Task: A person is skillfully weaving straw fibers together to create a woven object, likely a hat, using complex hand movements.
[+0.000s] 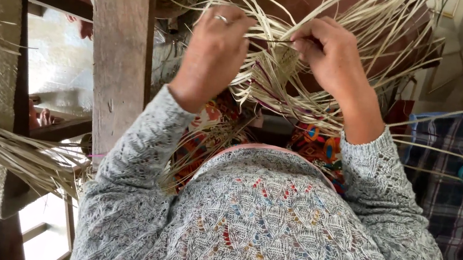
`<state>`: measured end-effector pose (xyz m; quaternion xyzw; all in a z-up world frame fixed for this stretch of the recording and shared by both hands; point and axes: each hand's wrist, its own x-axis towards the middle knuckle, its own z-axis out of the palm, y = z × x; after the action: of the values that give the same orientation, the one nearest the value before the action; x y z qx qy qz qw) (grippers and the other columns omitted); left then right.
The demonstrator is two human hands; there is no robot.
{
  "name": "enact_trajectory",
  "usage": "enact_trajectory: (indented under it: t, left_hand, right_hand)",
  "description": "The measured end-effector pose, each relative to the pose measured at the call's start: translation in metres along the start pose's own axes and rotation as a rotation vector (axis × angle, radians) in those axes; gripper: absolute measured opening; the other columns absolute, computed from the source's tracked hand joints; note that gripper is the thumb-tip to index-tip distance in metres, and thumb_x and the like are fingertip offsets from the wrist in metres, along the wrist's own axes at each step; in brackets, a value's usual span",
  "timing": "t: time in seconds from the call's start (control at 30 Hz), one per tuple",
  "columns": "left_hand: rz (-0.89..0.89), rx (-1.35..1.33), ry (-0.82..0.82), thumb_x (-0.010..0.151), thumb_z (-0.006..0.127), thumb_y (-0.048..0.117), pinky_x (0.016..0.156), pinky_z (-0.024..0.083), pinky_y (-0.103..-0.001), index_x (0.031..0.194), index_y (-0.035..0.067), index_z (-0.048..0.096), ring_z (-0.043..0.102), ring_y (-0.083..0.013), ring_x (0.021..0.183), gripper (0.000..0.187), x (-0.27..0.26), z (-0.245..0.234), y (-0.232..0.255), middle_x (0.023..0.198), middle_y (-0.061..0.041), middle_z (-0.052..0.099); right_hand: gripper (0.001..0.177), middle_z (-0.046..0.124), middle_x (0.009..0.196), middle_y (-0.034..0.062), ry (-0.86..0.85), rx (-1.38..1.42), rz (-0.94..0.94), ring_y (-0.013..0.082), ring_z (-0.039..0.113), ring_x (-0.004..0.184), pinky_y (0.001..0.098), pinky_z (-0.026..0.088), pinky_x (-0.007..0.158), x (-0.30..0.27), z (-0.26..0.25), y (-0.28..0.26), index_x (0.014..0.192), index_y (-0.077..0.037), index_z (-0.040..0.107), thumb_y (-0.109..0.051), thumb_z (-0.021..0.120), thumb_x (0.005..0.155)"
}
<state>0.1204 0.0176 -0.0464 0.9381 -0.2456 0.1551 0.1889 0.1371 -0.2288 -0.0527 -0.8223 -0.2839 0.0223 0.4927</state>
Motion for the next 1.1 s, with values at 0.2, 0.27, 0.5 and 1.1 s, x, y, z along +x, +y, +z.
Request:
enact_trajectory:
  t: [0.2, 0.27, 0.5, 1.1]
  left_hand:
    - [-0.042, 0.015, 0.018, 0.088, 0.067, -0.008, 0.072, 0.051, -0.033, 0.106, 0.000, 0.069, 0.059, -0.0287, 0.091, 0.020, -0.002, 0.011, 0.012, 0.099, -0.017, 0.069]
    - [-0.112, 0.046, 0.010, 0.087, 0.066, 0.000, 0.074, 0.049, -0.037, 0.116, 0.007, 0.062, 0.053, -0.0282, 0.102, 0.030, -0.005, 0.009, 0.017, 0.115, -0.012, 0.057]
    - [0.336, 0.211, 0.536, 0.082, 0.078, 0.004, 0.091, 0.037, -0.056, 0.097, 0.019, 0.070, 0.055, -0.0289, 0.103, 0.024, -0.035, 0.044, 0.007, 0.108, -0.007, 0.062]
    - [-0.273, -0.563, 0.109, 0.089, 0.079, 0.009, 0.080, 0.057, -0.046, 0.097, 0.008, 0.079, 0.070, -0.0391, 0.087, 0.008, -0.034, 0.056, 0.009, 0.080, -0.014, 0.072]
  right_hand:
    - [0.009, 0.062, 0.099, 0.0088, -0.042, 0.240, 0.354, 0.0137, 0.059, 0.079, 0.0195, 0.053, 0.068, -0.011, 0.015, -0.002, 0.107, -0.001, 0.058, 0.007, 0.054, 0.104]
    - [0.007, 0.065, 0.099, 0.0083, -0.178, 0.235, 0.511, 0.0173, 0.064, 0.085, 0.0261, 0.057, 0.078, -0.014, 0.018, -0.009, 0.107, -0.004, 0.057, 0.001, 0.053, 0.103]
    - [0.005, 0.063, 0.077, 0.0122, -0.049, 0.221, 0.398, 0.0256, 0.066, 0.069, 0.0431, 0.052, 0.068, -0.035, 0.017, -0.016, 0.108, -0.005, 0.062, -0.008, 0.058, 0.107]
    - [0.005, 0.067, 0.083, 0.0060, 0.095, -0.275, -0.025, 0.0257, 0.068, 0.077, 0.0360, 0.054, 0.073, -0.049, 0.048, -0.005, 0.100, -0.010, 0.066, -0.007, 0.068, 0.099]
